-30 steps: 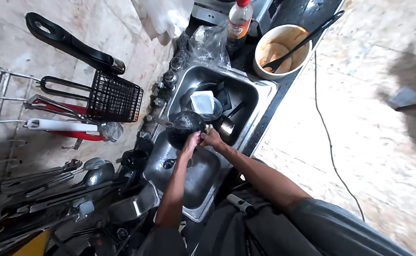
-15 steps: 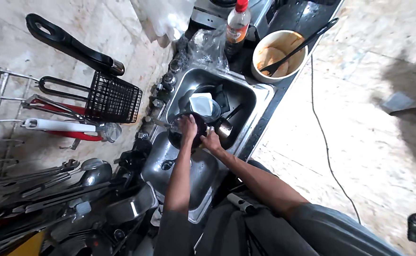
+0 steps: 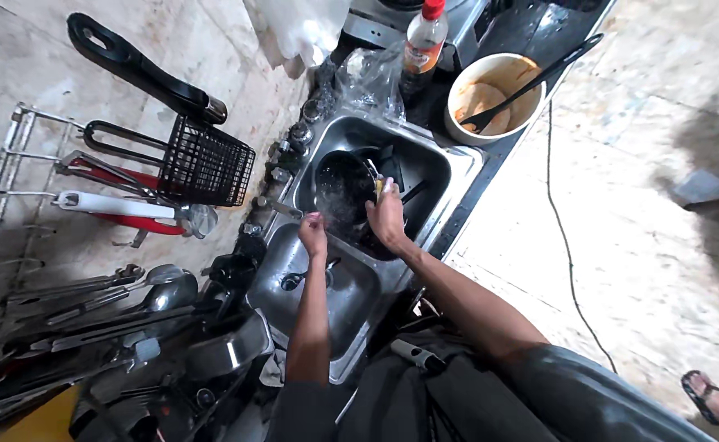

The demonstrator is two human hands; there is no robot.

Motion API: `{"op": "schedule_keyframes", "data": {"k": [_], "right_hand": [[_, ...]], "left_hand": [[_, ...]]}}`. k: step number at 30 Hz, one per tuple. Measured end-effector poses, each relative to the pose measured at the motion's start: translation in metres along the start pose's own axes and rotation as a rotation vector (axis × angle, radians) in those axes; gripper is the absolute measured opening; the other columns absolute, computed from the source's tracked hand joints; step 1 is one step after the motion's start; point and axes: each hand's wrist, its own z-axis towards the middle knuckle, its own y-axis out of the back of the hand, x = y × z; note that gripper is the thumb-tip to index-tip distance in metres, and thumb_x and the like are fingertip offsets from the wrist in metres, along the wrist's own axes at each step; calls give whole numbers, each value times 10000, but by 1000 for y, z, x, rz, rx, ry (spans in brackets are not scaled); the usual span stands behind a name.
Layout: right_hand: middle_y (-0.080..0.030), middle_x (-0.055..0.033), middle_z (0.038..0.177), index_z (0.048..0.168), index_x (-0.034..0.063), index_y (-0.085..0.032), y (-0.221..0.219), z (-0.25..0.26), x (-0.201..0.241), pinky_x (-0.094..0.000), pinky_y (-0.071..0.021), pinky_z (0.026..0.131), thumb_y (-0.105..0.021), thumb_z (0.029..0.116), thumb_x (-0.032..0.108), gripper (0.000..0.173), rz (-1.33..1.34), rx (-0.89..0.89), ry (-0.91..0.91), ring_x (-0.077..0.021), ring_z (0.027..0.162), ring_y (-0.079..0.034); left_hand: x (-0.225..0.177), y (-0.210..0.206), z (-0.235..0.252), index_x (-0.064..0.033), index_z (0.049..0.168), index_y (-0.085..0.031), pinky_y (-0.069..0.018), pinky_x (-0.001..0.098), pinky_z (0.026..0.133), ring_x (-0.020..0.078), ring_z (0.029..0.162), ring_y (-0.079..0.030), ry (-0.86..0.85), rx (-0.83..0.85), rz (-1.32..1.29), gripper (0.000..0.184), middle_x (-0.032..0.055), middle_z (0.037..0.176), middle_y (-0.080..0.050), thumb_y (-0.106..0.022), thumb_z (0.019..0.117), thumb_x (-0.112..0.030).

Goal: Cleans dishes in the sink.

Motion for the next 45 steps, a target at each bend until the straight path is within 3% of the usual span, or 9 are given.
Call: {"op": "schedule_keyframes", "data": {"k": [4,7,12,18,27,31,35,42,45], "right_hand": [[-494,-322,1379,1485,88,-386,4,4,5,-570,-583,572,-730,908,80,672,-177,-39,179,-440,656,-670],[-497,-311,1389,1490,95,-394,2,5,6,-573,-583,579,-731,900,67,680,-160,-37,213,-438,684,-676],[-678,-217,1012,1400,108,-473,-7,14,-8,-598,-560,637,-702,932,213,532,100,126,-80,-408,804,-687],[-682,-236,1095,1414,106,-509,-52,24,-42,-631,-564,771,-742,897,249,584,244,331,-234,-405,940,-688],[-645,-130,1302,1352,215,-625,-73,-36,-29,-537,-586,895,-667,982,473,453,-329,467,573,-344,1196,-634],[-662,-150,1263,1216,186,-724,-83,-34,-29,-546,-546,938,-665,967,149,259,-425,491,733,-386,1239,-580],[-695,-117,1220,1153,138,-752,-77,-14,-36,-524,-512,1009,-649,998,189,194,-349,555,776,-358,1214,-595],[-720,-87,1128,1093,102,-747,-35,24,-44,-460,-460,1093,-690,984,325,254,-168,622,770,-265,1146,-639],[-713,-105,1193,1167,112,-737,-23,33,-36,-480,-458,1111,-700,967,444,390,-162,735,599,-263,1188,-633]], "left_hand": [[-8,-6,20,7,1355,-506,-525,249,860,93,939,-606,354,19,-779,363,55,1122,-622,-441,1007,87],[-24,-9,26,-23,1250,-557,-517,216,724,63,803,-585,334,-49,-558,211,24,1014,-607,-457,1089,-116],[-7,0,21,-33,1462,-493,-483,486,1092,289,1263,-601,102,-158,-10,654,201,1342,-627,-619,1000,-480],[15,23,-11,-137,1557,-418,-451,536,1089,301,1360,-504,219,-268,-500,488,164,1528,-479,-495,1075,-118],[-6,35,-37,-99,1477,-528,-467,472,1083,270,1310,-555,204,-556,-302,427,170,1431,-572,-440,1065,-27],[-28,30,-45,-140,1510,-480,-450,479,1110,267,1358,-526,168,-540,-162,498,137,1486,-537,-470,1032,-1],[-31,44,-42,-120,1511,-465,-413,538,1133,278,1389,-486,218,-360,-255,529,141,1516,-500,-488,1078,-424],[30,128,34,-53,1554,-371,-490,624,1022,474,1281,-555,161,-367,812,726,292,1523,-429,-356,1059,-583],[36,157,58,-40,1426,-557,-501,670,966,465,1197,-628,245,-233,990,822,281,1343,-617,-365,997,-715]]}}
